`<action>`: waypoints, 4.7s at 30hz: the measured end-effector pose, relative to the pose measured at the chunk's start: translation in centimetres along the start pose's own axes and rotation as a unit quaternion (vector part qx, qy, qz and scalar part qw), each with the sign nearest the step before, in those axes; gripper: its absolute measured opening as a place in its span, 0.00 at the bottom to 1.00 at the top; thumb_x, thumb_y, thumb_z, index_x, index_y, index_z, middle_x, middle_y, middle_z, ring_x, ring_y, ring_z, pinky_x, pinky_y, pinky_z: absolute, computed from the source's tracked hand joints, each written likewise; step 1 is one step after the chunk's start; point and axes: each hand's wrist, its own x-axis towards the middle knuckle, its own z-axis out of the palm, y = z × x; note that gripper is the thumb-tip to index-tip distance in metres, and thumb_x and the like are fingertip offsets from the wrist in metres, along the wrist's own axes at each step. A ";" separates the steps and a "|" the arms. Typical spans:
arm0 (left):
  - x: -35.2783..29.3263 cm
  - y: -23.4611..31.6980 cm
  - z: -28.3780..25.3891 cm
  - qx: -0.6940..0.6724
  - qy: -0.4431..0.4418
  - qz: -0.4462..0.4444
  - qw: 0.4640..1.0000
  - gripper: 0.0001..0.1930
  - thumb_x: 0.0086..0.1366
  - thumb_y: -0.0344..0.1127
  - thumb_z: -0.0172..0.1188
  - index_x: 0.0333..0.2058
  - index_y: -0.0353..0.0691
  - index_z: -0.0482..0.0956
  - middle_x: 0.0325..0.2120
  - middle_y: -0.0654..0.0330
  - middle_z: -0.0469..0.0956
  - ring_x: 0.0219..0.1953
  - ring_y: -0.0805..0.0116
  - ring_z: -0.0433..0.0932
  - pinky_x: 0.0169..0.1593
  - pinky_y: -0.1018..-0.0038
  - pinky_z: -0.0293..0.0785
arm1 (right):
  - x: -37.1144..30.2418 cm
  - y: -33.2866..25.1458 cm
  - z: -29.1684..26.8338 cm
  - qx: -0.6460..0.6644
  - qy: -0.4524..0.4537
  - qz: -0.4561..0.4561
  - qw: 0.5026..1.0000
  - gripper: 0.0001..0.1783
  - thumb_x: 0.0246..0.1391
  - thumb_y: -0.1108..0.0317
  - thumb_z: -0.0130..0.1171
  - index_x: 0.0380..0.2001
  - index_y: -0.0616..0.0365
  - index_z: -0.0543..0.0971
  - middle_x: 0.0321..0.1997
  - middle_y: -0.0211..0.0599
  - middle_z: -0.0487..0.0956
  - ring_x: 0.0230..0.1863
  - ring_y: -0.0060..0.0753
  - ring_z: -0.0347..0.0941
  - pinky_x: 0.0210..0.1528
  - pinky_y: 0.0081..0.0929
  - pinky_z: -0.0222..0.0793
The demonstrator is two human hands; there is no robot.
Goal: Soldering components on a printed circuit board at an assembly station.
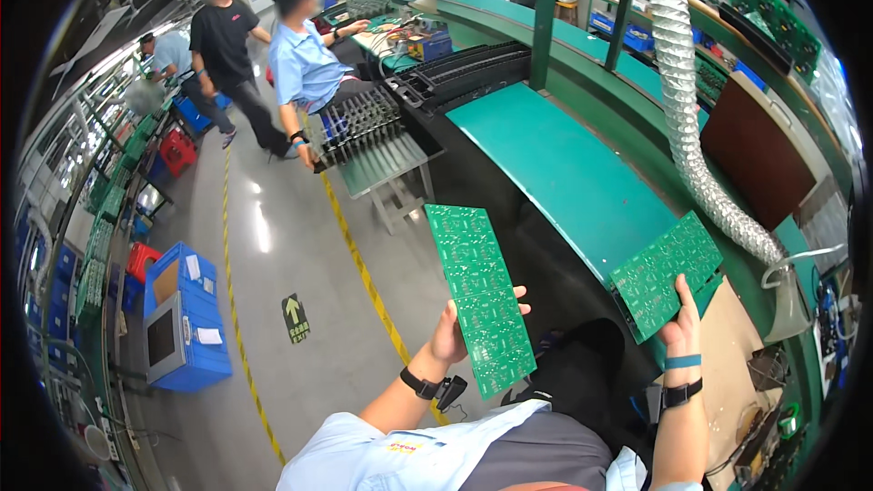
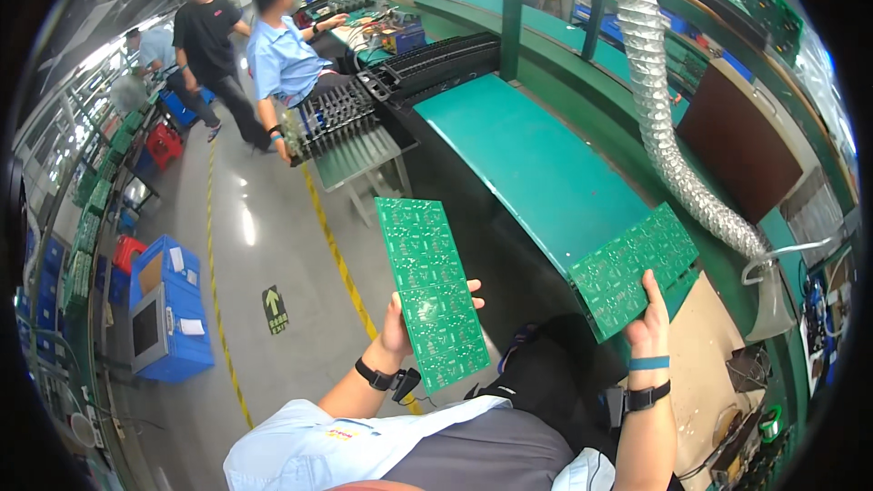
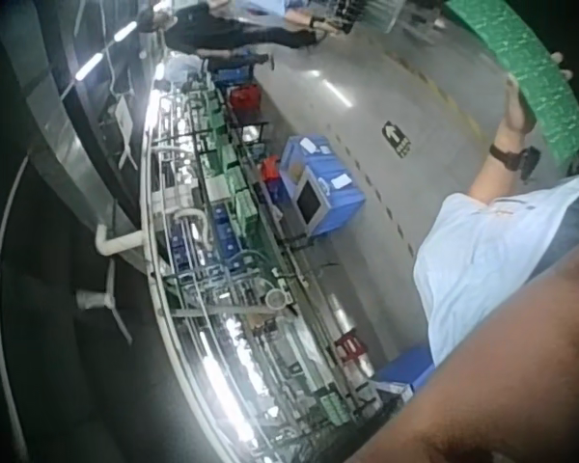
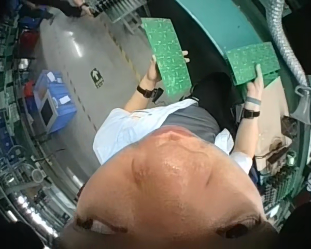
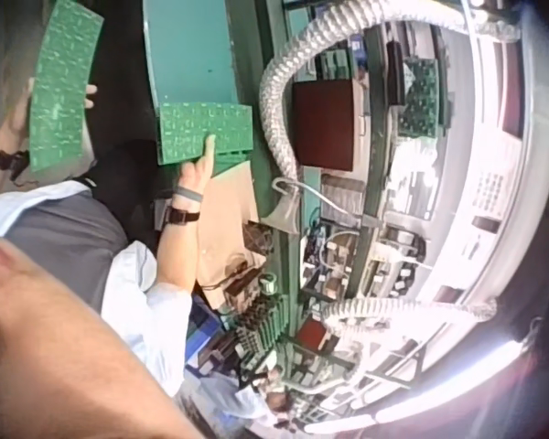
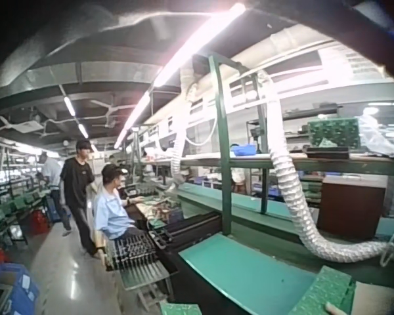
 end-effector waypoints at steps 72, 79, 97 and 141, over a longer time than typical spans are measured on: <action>14.5 -19.8 26.6 -0.144 -0.126 -0.253 0.948 0.48 0.58 0.67 0.52 0.66 0.37 0.52 0.61 0.40 0.58 0.61 0.40 0.63 0.59 0.48 0.67 | -30.0 -9.7 -28.5 0.047 0.159 -0.544 0.822 0.21 0.64 0.53 0.52 0.56 0.48 0.70 0.53 0.39 0.70 0.49 0.35 0.65 0.52 0.34 0.61; 14.2 -22.9 28.9 -0.126 -0.060 -0.199 0.970 0.44 0.61 0.66 0.48 0.65 0.39 0.54 0.60 0.43 0.61 0.59 0.44 0.65 0.57 0.52 0.69 | -28.0 -11.9 -31.3 0.082 0.098 -0.486 0.865 0.21 0.63 0.53 0.54 0.53 0.53 0.71 0.46 0.32 0.70 0.40 0.29 0.61 0.44 0.30 0.57; 17.3 -25.2 28.6 -0.149 -0.075 -0.193 0.967 0.37 0.67 0.65 0.40 0.63 0.41 0.61 0.57 0.53 0.69 0.55 0.56 0.72 0.54 0.60 0.74 | -28.5 -10.9 -29.6 -0.123 0.281 -0.499 0.811 0.25 0.65 0.56 0.51 0.58 0.61 0.69 0.47 0.35 0.75 0.45 0.27 0.67 0.45 0.27 0.62; 16.4 -29.0 30.5 -0.210 -0.148 -0.326 0.910 0.30 0.71 0.58 0.40 0.56 0.37 0.70 0.50 0.54 0.77 0.48 0.61 0.78 0.51 0.65 0.76 | -33.6 -10.5 -27.9 -0.045 0.196 -0.457 0.866 0.29 0.61 0.53 0.57 0.59 0.59 0.69 0.45 0.36 0.76 0.41 0.27 0.67 0.44 0.27 0.58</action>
